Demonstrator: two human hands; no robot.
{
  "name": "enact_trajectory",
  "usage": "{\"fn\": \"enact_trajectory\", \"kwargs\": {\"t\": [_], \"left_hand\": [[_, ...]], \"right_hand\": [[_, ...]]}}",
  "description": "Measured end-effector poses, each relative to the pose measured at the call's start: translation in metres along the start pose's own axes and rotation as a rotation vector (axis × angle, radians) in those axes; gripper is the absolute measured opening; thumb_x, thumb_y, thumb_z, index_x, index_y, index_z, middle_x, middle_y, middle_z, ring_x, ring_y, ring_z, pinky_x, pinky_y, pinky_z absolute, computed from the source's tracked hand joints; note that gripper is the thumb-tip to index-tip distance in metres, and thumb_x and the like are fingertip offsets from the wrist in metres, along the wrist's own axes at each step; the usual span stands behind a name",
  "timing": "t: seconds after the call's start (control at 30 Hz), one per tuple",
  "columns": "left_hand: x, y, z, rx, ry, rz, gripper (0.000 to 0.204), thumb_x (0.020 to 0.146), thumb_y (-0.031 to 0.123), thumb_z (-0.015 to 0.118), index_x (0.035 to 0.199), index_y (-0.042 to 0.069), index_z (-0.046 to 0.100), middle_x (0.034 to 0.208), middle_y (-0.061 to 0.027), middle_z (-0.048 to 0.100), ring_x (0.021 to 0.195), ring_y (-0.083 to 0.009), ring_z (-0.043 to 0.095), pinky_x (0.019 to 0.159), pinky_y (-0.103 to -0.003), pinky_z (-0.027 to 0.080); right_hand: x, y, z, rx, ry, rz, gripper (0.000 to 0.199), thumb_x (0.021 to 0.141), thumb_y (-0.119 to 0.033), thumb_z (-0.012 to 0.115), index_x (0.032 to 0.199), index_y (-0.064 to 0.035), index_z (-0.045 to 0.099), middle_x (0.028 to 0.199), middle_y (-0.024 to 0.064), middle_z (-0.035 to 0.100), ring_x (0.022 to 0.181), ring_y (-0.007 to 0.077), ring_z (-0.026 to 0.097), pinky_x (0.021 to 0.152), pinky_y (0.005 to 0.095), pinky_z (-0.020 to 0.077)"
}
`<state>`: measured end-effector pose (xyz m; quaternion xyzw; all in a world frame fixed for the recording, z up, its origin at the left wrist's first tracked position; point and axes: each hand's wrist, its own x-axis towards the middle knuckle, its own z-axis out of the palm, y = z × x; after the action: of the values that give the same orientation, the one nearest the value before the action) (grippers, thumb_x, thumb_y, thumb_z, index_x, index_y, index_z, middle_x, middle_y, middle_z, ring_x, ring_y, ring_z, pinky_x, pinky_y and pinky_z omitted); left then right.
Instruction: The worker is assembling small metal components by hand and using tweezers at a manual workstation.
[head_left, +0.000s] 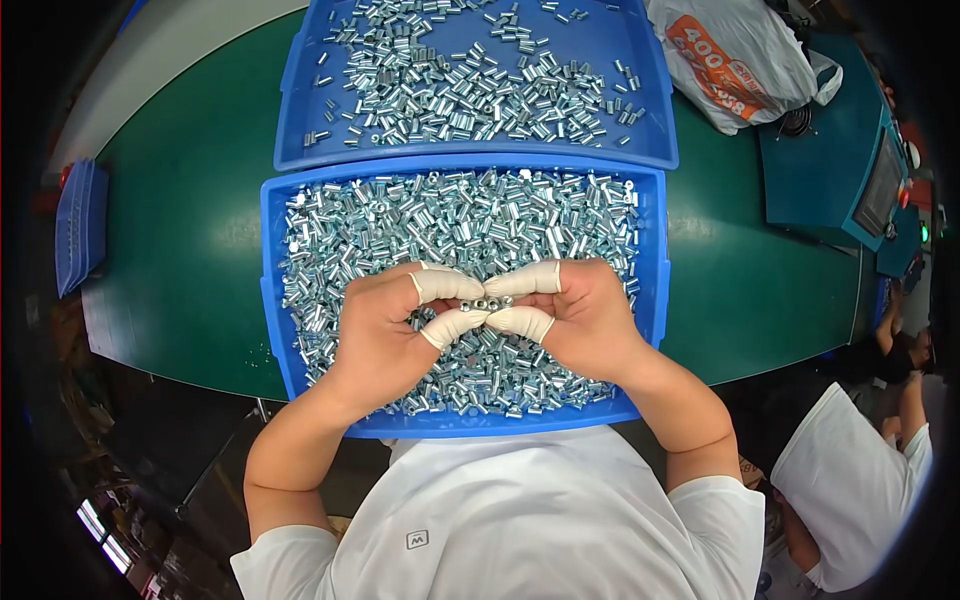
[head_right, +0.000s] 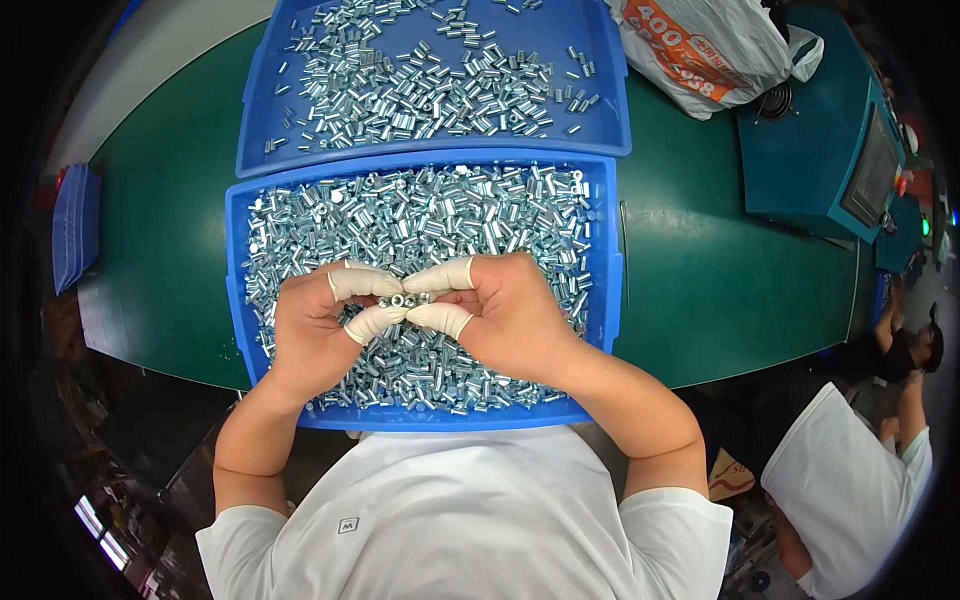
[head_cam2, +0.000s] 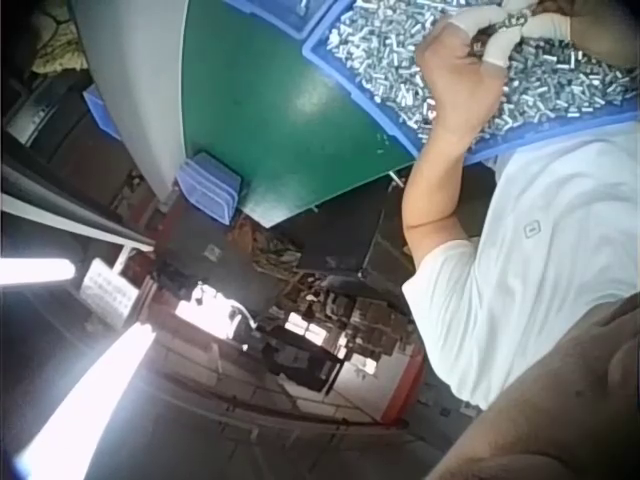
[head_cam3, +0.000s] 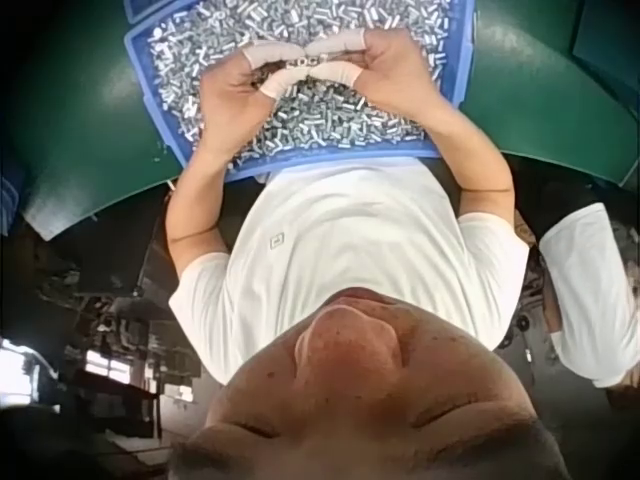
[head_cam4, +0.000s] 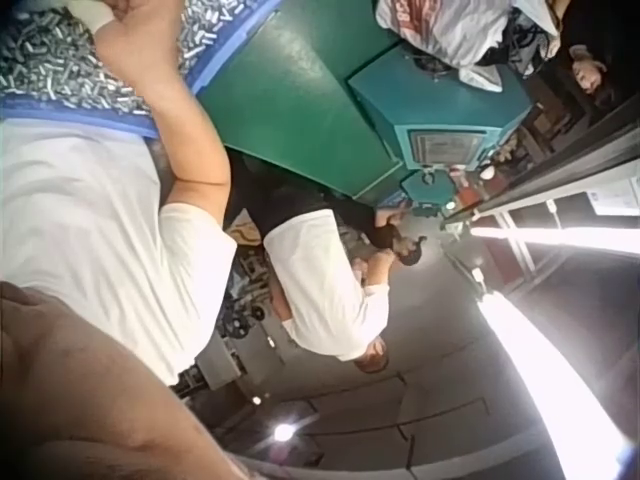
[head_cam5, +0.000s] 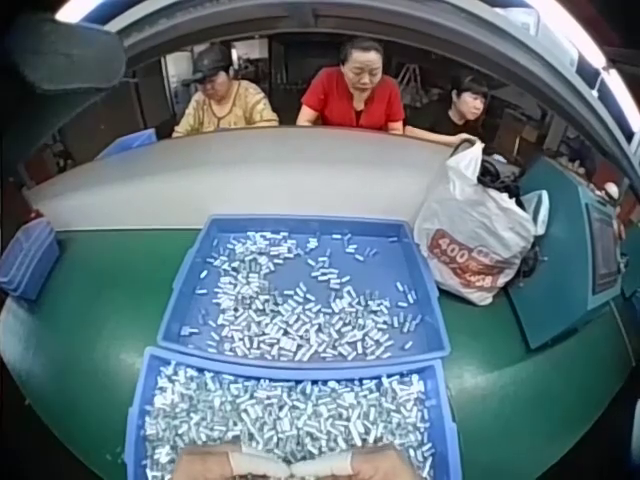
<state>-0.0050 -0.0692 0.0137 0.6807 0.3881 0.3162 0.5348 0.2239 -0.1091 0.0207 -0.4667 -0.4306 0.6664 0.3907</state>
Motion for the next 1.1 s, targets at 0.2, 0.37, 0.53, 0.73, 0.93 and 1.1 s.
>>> {"fn": "enact_trajectory", "kwargs": {"t": [0.2,0.37,0.53,0.73,0.93,1.1], "left_hand": [[-0.001,0.002,-0.002,0.059,0.001,-0.023,0.021,0.086,0.004,0.085,0.106,0.005,0.079,0.095,-0.0115,0.080,0.081,-0.0202,0.077,0.074,-0.031,0.062],[0.000,0.003,-0.005,0.074,-0.020,-0.031,0.020,0.087,0.006,0.085,0.105,0.004,0.080,0.096,-0.0113,0.080,0.081,-0.0194,0.078,0.073,-0.030,0.062],[-0.005,0.007,-0.006,0.012,-0.043,-0.166,0.022,0.086,0.006,0.088,0.106,0.001,0.079,0.097,-0.0106,0.081,0.084,-0.0160,0.077,0.078,-0.030,0.063],[-0.006,0.007,-0.010,-0.071,-0.091,-0.253,0.022,0.086,0.004,0.088,0.105,-0.001,0.079,0.097,-0.0108,0.081,0.086,-0.0154,0.077,0.079,-0.029,0.064],[-0.004,0.004,-0.010,-0.071,-0.079,-0.181,0.023,0.089,0.011,0.085,0.112,0.006,0.082,0.084,-0.0073,0.078,0.068,-0.0124,0.070,0.062,-0.028,0.055],[-0.003,0.007,-0.009,0.056,-0.093,-0.143,0.024,0.088,0.001,0.084,0.112,0.002,0.081,0.088,-0.0087,0.078,0.073,-0.0138,0.073,0.066,-0.026,0.057]], "right_hand": [[0.002,0.002,0.004,-0.227,0.025,-0.073,0.021,0.095,0.005,0.076,0.116,0.0013,0.077,0.100,0.0109,0.079,0.089,0.0148,0.076,0.076,0.0276,0.0619],[0.001,0.001,0.003,-0.419,0.032,-0.128,0.015,0.096,-0.002,0.076,0.111,-0.0006,0.079,0.090,0.0096,0.079,0.078,0.0123,0.073,0.069,0.0283,0.0574],[0.000,0.000,0.003,-0.257,-0.002,-0.034,0.014,0.095,-0.001,0.077,0.109,0.0009,0.078,0.090,0.0101,0.080,0.080,0.0132,0.075,0.071,0.0285,0.0601],[0.000,0.001,0.002,-0.099,-0.058,0.061,0.016,0.096,0.002,0.075,0.112,0.0034,0.076,0.095,0.0110,0.079,0.087,0.0152,0.077,0.076,0.0291,0.0631],[0.001,0.003,0.002,0.060,-0.061,0.116,0.017,0.098,0.002,0.073,0.114,0.0028,0.075,0.094,0.0097,0.079,0.088,0.0131,0.075,0.079,0.0290,0.0616],[0.000,0.006,0.004,0.022,-0.038,0.097,0.017,0.098,0.001,0.073,0.116,0.0023,0.075,0.095,0.0091,0.078,0.088,0.0126,0.075,0.079,0.0285,0.0610]]}}
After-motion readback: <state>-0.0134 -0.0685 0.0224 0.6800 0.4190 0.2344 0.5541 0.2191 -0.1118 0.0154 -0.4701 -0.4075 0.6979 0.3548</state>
